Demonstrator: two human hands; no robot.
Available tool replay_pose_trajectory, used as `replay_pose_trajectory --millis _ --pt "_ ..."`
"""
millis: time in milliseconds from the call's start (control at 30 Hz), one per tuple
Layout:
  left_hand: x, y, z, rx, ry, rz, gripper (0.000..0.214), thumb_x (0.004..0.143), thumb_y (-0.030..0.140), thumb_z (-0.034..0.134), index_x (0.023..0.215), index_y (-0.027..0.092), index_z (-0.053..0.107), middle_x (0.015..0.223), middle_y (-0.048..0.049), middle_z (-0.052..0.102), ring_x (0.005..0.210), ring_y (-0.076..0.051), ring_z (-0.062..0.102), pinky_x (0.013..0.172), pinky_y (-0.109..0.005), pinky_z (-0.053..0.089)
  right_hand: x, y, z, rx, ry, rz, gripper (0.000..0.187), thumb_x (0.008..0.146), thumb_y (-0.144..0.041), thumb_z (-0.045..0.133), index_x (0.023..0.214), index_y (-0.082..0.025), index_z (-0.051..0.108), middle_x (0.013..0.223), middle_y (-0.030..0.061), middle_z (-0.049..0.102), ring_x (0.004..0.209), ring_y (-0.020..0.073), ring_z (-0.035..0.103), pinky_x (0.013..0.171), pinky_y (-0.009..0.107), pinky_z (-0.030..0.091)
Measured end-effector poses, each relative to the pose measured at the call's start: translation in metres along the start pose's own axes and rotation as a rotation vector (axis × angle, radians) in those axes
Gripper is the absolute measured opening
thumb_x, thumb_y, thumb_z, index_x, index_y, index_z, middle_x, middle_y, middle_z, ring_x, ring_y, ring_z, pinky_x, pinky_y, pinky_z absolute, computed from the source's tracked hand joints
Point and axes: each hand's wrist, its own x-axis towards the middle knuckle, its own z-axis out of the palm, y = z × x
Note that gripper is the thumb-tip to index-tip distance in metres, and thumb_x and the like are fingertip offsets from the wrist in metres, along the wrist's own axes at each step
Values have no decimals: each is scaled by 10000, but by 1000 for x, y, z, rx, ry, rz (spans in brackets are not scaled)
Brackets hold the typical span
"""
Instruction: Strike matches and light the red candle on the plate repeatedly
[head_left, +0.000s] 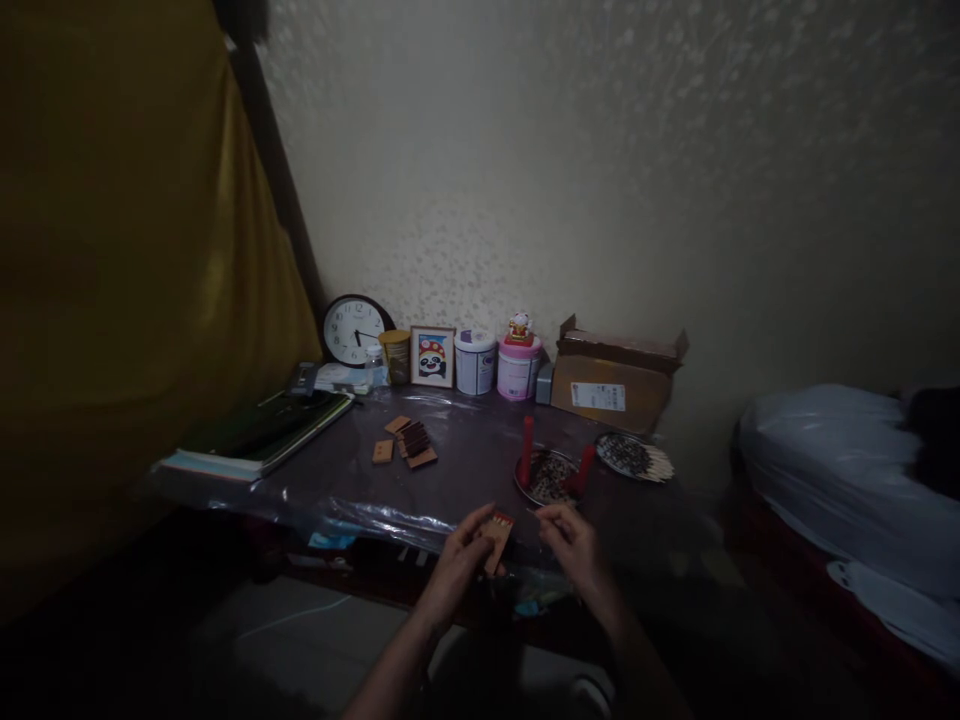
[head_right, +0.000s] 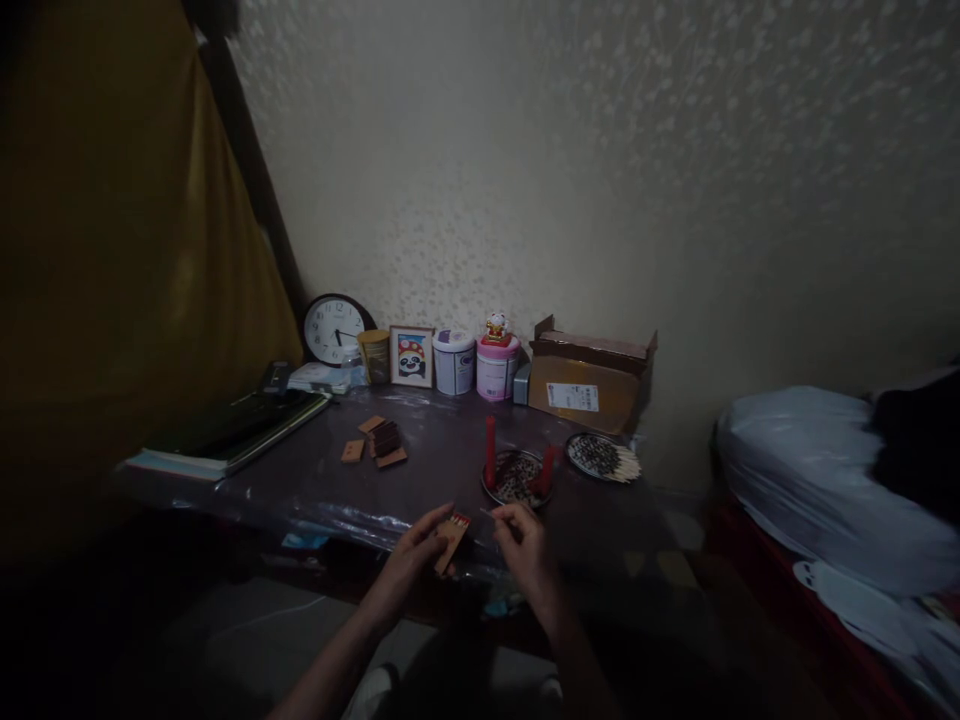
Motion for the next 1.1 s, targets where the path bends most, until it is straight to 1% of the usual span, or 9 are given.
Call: replay_pose_trajectory --millis 133,267,367,433,600,700,833,933,1100 --pt "-2 5 3 0 25 -33 645 642 247 642 1249 184 431 746 11 608 490 -117 578 490 -236 410 -5 -5 9 37 -26 18 206 757 -390 551 748 -186 580 683 14 596 638 164 587 599 277 493" --pt "-3 8 5 -32 45 -53 633 618 280 670 1205 200 448 815 -9 626 530 -145 612 496 -247 423 -12 -15 17 80 -53 21 164 760 -351 577 744 -189 565 680 -3 592 641 153 592 617 258 487" --pt "-1 8 4 -77 50 -41 593 619 286 678 1165 209 461 841 -17 637 559 -155 623 499 -247 429 -16 -22 23 60 -68 -13 116 763 -303 577 731 -195 548 678 -7 587 640 151 591 616 251 478" --pt "0 6 2 -99 47 -31 570 627 263 674 1154 212 462 810 -11 637 570 -155 617 483 -235 416 -19 -25 26 44 -90 -61 87 774 -263 563 720 -198 542 682 -8 581 636 147 590 625 252 472" --pt "4 4 -3 -141 53 20 531 628 219 669 1122 189 478 711 4 631 558 -130 568 519 -238 416 -23 -29 30 -22 -72 -236 96 765 -167 568 682 -200 531 760 8 576 770 162 577 667 242 443" --pt "5 4 -4 -139 75 31 543 610 211 677 1118 180 491 671 15 623 547 -122 548 529 -237 410 -25 -30 33 -64 -88 -252 99 787 -167 556 696 -198 533 736 1 578 734 151 567 658 234 428" --pt "5 8 -3 -159 91 27 571 574 192 692 1111 172 500 612 33 603 538 -120 539 548 -238 409 -25 -34 36 -93 -118 -249 63 823 -191 533 780 -197 579 741 -2 595 718 140 568 662 220 423" --pt "5 9 -2 -176 99 30 562 573 195 688 1103 163 502 620 27 609 542 -121 542 566 -247 416 -25 -36 38 -101 -135 -275 99 828 -182 520 745 -194 574 724 -4 585 700 135 570 644 210 423" --pt "6 8 -3 -176 122 37 549 575 210 690 1088 161 500 611 28 603 508 -113 520 524 -237 391 -26 -34 38 -120 -134 -291 98 802 -151 538 719 -201 556 727 -7 585 710 139 576 662 219 426"
